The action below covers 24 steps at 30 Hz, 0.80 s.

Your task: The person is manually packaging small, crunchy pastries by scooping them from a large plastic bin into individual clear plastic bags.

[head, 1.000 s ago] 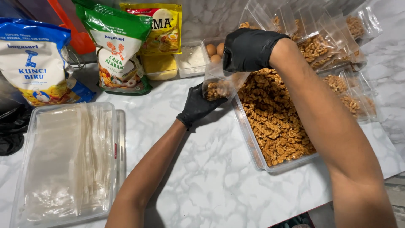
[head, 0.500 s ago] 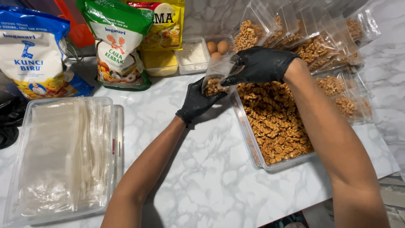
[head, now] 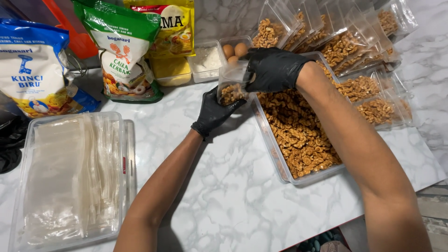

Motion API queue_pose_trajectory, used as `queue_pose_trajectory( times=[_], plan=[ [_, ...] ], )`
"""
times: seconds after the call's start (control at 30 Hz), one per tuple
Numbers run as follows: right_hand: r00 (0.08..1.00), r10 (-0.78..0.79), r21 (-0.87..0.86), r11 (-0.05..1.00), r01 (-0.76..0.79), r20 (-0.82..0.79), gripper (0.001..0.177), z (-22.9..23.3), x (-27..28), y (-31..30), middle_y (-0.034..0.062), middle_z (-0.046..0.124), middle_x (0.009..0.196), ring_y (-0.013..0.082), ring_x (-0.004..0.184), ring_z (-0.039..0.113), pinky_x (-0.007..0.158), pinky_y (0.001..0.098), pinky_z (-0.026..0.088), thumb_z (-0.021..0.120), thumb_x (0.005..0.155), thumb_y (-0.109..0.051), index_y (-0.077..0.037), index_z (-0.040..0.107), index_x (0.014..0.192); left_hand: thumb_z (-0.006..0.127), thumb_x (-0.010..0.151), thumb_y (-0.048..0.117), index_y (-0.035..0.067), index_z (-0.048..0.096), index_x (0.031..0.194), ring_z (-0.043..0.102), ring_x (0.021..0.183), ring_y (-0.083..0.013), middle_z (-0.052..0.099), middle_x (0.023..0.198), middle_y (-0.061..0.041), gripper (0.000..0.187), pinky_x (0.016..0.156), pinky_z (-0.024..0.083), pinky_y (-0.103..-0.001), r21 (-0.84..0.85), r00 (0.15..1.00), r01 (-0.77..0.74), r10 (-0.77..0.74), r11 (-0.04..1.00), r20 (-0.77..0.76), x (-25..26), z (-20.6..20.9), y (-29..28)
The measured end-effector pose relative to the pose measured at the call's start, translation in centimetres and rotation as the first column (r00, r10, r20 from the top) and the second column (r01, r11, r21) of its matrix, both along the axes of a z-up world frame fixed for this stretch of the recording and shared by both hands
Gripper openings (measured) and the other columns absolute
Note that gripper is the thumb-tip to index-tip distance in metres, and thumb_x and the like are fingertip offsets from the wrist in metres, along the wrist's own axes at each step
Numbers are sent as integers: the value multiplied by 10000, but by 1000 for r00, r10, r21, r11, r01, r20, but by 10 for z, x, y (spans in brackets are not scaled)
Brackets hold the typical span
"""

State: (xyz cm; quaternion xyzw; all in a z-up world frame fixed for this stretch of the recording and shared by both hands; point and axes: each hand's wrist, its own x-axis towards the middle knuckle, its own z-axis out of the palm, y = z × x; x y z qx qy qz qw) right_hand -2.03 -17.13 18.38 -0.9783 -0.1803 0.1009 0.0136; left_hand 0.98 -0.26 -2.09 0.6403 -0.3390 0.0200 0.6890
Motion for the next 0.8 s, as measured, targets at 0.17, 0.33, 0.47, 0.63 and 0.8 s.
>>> queue_pose_trajectory(
  times=[0.17, 0.33, 0.47, 0.63, 0.8],
  plan=[
    [989, -122, -244, 965, 99, -82, 251, -19, 14, -11, 32, 733, 874, 292, 859, 680, 776, 437, 554, 598, 869, -403, -178, 710, 866, 891, 775, 359, 54, 728, 1103, 780, 972, -227, 791, 1054, -108, 476, 854, 654, -340, 43, 996, -85, 84, 995, 13, 1, -6, -3],
    [987, -147, -19, 989, 146, -63, 351, 2, -2, -2, 52, 694, 1167, 266, 1083, 639, 947, 416, 477, 574, 922, -453, -190, 722, 1101, 870, 822, 319, 77, 689, 1243, 768, 1057, -215, 782, 1132, -92, 519, 943, 640, -335, 12, 1000, -18, 18, 1000, 21, 0, -2, 0],
    [996, -82, 166, 983, 77, 21, 310, 7, -18, -18, 32, 745, 1175, 244, 1093, 678, 961, 383, 509, 615, 984, -408, -194, 750, 1163, 892, 787, 341, 77, 706, 1174, 775, 1008, -224, 787, 1087, -93, 504, 889, 651, -339, 43, 998, -63, 62, 997, 25, 1, -7, -2],
    [978, -61, 353, 936, -14, 199, 112, 19, -44, -18, 82, 703, 1037, 232, 950, 663, 846, 371, 490, 674, 940, -161, -103, 752, 882, 866, 838, 268, 73, 663, 1273, 748, 1127, -238, 761, 1199, -103, 518, 994, 634, -356, -11, 998, 60, -60, 998, -14, -4, 10, 3],
    [853, 30, 378, 888, -262, 522, 149, 23, -59, -10, 137, 726, 1135, 319, 1018, 711, 879, 424, 555, 799, 915, 35, -45, 739, 1026, 879, 802, 280, 69, 657, 1290, 742, 1145, -237, 761, 1203, -109, 576, 1008, 631, -356, 8, 987, 92, -90, 996, -130, -10, 19, 3]
  ],
)
